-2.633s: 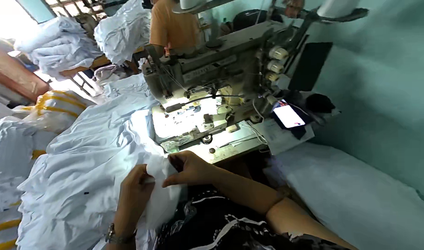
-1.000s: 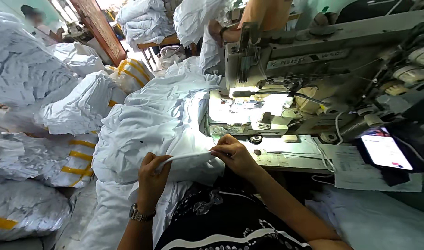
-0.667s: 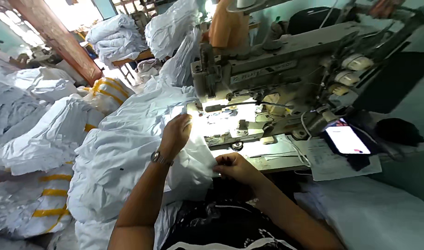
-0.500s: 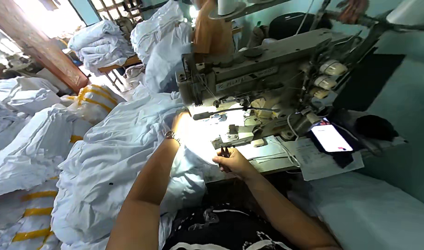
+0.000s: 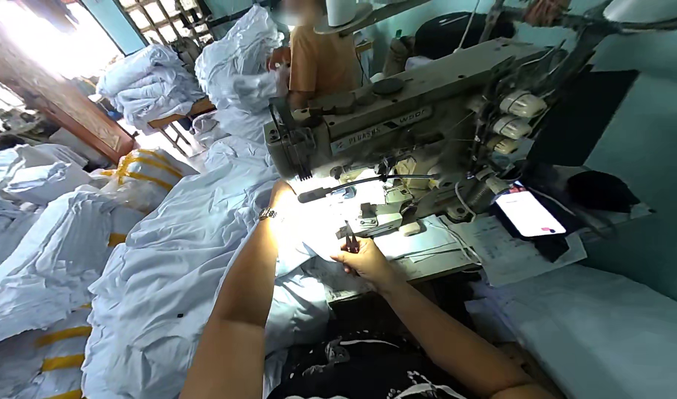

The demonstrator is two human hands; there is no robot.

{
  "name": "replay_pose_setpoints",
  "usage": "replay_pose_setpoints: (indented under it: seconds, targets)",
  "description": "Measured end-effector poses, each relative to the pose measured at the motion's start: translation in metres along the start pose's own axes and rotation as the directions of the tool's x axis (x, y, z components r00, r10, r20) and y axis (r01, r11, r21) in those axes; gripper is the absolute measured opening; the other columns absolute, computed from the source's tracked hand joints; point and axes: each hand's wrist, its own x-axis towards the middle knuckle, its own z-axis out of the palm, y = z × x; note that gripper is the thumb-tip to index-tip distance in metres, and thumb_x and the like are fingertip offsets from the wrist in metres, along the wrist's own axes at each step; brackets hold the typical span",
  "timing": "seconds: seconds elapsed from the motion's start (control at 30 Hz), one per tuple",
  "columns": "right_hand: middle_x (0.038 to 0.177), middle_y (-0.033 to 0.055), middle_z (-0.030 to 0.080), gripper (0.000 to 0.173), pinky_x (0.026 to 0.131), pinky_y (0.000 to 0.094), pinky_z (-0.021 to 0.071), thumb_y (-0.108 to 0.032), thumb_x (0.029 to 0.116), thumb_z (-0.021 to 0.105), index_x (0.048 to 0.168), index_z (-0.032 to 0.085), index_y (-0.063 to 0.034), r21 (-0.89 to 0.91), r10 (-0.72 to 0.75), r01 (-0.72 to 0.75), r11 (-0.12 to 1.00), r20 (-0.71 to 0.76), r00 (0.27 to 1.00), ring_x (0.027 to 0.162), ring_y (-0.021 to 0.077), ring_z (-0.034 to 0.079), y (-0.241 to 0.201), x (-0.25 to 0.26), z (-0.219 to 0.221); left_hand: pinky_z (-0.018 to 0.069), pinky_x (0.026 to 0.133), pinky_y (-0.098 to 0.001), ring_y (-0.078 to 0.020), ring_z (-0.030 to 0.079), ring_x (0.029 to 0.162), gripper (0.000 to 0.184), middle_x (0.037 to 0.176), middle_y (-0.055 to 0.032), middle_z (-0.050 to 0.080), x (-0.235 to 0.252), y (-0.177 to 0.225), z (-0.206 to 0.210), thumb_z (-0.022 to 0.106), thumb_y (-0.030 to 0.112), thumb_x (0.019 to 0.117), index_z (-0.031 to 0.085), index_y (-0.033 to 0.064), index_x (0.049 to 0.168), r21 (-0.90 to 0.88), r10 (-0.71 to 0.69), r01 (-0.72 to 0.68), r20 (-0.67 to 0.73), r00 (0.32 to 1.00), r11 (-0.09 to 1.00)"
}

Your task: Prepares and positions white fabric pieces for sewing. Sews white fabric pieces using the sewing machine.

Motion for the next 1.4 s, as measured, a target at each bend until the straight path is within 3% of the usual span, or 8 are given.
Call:
replay_pose_setpoints:
  seconds: [0.1,0.2,0.37,0.53,0.7,0.97,1.23,1.4]
  targets:
    - [0.065,0.0005,0.063,0.011,0.046,0.0214,0.0515,-0.003,0.088,0.076,0.094,0.066,-0.0015,0.033,0.024,-0.022,0.999,-0.071,0.997,0.048,0.0066,0.057,-0.002,0.004,0.008,0.0395,0.112,-0.0409,-0.0285,0.054,0.127,0.036,0.136,-0.0244,0.058,0.035,-0.027,-0.005,0.058,0.007,0.1018,0.055,-0.0085,0.134,0.16,0.292,-0.264,-0.185,0.938,0.951]
    - [0.064,0.0021,0.062,0.009,0.045,0.0227,0.0521,-0.004,0.0912,0.072,0.097,0.066,-0.0007,0.076,0.066,-0.058,0.995,-0.105,0.992,0.047,0.0085,0.058,-0.006,0.009,0.013,0.0566,0.088,-0.0436,-0.0272,0.069,0.098,0.025,0.112,-0.0222,0.069,0.063,-0.08,-0.025,0.059,0.012,0.0996,0.067,-0.0068,0.115,0.228,0.634,-0.597,-0.391,0.668,0.769]
    - [0.066,-0.0032,0.064,0.012,0.051,0.0204,0.0533,-0.016,0.0921,0.07,0.094,0.07,-0.0037,-0.235,-0.086,0.048,0.971,-0.157,0.984,0.052,0.0027,0.06,-0.002,0.006,0.012,0.058,0.076,-0.037,-0.0175,0.068,0.082,0.016,0.088,-0.0096,0.071,-0.019,-0.117,-0.062,0.062,0.012,0.0918,0.074,0.0013,0.092,0.308,0.778,-0.772,0.135,0.614,0.556]
    - [0.084,0.0044,0.066,0.013,0.066,0.0168,0.0501,-0.014,0.0842,0.073,0.09,0.07,-0.0022,-0.563,-0.683,0.507,0.652,-0.148,0.715,0.072,0.0031,0.059,0.001,0.016,0.008,0.0587,0.091,-0.0507,-0.0326,0.072,0.106,0.015,0.112,-0.0187,0.073,-0.017,-0.117,-0.046,0.064,0.011,0.0951,0.077,0.0023,0.096,0.489,0.769,-0.767,0.261,0.583,0.415]
    - [0.076,0.0057,0.064,0.016,0.059,0.0224,0.0508,-0.006,0.0878,0.058,0.093,0.072,0.0014,-0.523,-0.538,0.475,0.708,0.038,0.842,0.062,0.0054,0.056,-0.031,0.022,0.006,0.0586,0.076,-0.0546,-0.0366,0.072,0.085,0.005,0.093,-0.0219,0.071,-0.011,-0.104,-0.046,0.069,-0.001,0.0857,0.072,-0.0052,0.086,0.508,0.747,-0.743,0.256,0.614,0.436]
    - [0.08,0.0117,0.068,0.014,0.071,0.0477,0.0534,-0.01,0.0905,0.062,0.092,0.074,-0.0014,-0.73,-0.399,0.394,0.559,0.179,0.899,0.075,0.0244,0.064,-0.051,0.029,0.013,0.0446,0.052,-0.0308,-0.0195,0.056,0.062,0.013,0.077,-0.0114,0.059,-0.099,-0.055,-0.081,0.059,0.007,0.0912,0.059,0.0023,0.079,0.63,0.938,-0.7,-0.157,0.309,0.336]
    - [0.084,-0.0004,0.068,0.025,0.061,0.0174,0.0465,-0.029,0.0911,0.076,0.088,0.075,-0.0043,-0.38,-0.427,0.576,0.724,0.409,0.807,0.067,-0.001,0.054,-0.064,-0.026,0.011,0.0536,0.06,-0.0294,-0.0113,0.061,0.071,0.016,0.104,-0.0051,0.066,-0.123,-0.043,-0.088,0.067,0.022,0.0975,0.072,0.0108,0.108,0.453,0.818,-0.764,0.12,0.563,0.459]
    - [0.096,0.0046,0.069,0.026,0.059,0.0125,0.0393,-0.029,0.0938,0.075,0.091,0.073,-0.0029,-0.298,-0.47,0.716,0.631,0.588,0.658,0.067,-0.0035,0.048,-0.069,-0.051,0.003,0.059,0.075,-0.0311,-0.0124,0.067,0.087,0.027,0.133,-0.0059,0.063,-0.11,-0.034,-0.078,0.062,0.019,0.1011,0.072,0.0192,0.126,0.25,0.656,-0.869,0.576,0.488,0.426]
